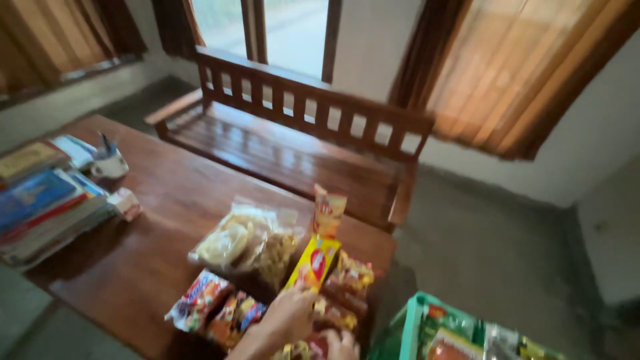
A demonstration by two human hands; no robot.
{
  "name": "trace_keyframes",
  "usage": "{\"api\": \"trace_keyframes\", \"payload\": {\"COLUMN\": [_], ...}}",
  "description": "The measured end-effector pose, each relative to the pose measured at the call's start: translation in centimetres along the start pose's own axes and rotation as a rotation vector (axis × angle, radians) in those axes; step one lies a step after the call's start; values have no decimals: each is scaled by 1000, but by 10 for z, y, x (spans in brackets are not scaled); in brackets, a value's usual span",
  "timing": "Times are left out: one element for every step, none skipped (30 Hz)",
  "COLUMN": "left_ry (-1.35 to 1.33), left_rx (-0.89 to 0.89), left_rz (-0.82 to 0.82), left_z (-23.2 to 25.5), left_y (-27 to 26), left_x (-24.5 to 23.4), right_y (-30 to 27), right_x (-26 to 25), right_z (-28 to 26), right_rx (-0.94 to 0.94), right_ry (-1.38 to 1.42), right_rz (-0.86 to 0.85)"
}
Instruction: Moving and organizing detergent packets and various snacks from a shelf to a table and then into a plastic crate.
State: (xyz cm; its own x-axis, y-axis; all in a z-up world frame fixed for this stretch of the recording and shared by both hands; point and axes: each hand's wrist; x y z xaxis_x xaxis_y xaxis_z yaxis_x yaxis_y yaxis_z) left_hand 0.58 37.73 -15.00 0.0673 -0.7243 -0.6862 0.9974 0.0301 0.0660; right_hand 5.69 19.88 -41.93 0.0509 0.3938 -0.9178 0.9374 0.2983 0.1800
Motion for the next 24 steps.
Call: {"api": "trace_keyframes", "payload": {"left_ry": [-28, -38, -88, -139, -156, -94, -19, -23, -42, -62, -68, -118, -170, -180, -138, -96, -100, -182, -261, -263, -250, -238, -235, -280], "left_rx": [119, 116, 205, 294, 296, 166, 34, 38, 49, 59, 61, 133, 200, 197, 183, 170, 171, 3, -167, -166, -196, -226, -220, -97], "left_rz": [48, 22, -23, -69, -95, -269, -436, -458, -526, -595, -620, -541, -462, -485, -414, -344, -349, -366, -375, -372, -400, -427, -418, -300], "left_z": [-9, -15, -21, -28, -23, -19, -18, -27, -37, -46, -51, -55, -58, -62, -66, -69, -61, -51, -42, -45, -49, -53, -73, -93], "left_y": [10, 6, 18, 29, 31, 33, 35, 31, 33, 33, 30, 26, 20, 14, 15, 16, 17, 18, 20, 20, 22, 24, 25, 28], "left_x": [8, 15, 20, 25, 25, 24, 19, 27, 33, 39, 37, 36, 34, 37, 39, 42, 35, 28, 21, 27, 32, 37, 62, 86], "right_y": [-7, -20, -23, -32, -32, -38, -45, -48, -37, -25, -34, -45, -57, -42, -39, -55, -45, -35, -21, -16, -8, 0, 7, 14], "right_x": [-3, -1, 9, 26, 51, 78, 110, 142, 175, 207, 197, 186, 174, 96, 35, -25, -43, -61, -79, -79, -78, -77, -68, -59], "right_z": [-1, 29, 39, 28, 51, 70, 81, 110, 134, 153, 154, 155, 156, 131, 85, 25, 16, 7, -1, 0, 0, 0, 8, 16], "right_rx": [-1, 22, 63, 102, 147, 192, 229, 265, 289, 310, 337, 456, 577, 604, 408, 184, 189, 410, 622, 619, 699, 779, 771, 733], "right_ry": [-29, -34, 109, 252, 394, 536, 688, 840, 996, 1154, 1152, 1271, 1389, 1388, 679, -38, -42, 43, 132, 130, 162, 192, 195, 214], "right_rz": [43, 30, -2, -30, -77, -120, -157, -191, -211, -229, -223, -254, -287, -281, 47, 331, 330, 236, 140, 141, -1, -144, -136, -107]}}
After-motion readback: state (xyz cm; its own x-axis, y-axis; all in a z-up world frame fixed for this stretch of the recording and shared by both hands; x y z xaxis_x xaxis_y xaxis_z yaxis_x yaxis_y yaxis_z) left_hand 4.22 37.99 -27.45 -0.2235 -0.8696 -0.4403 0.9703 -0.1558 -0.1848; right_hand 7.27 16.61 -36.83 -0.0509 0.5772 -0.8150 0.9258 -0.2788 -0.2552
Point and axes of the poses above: each hand's wrist, its own y-axis towards the middle knuckle, its own x-axis out of the palm, z = x × y, and after that the axes turned 10 degrees about -y, right-handed
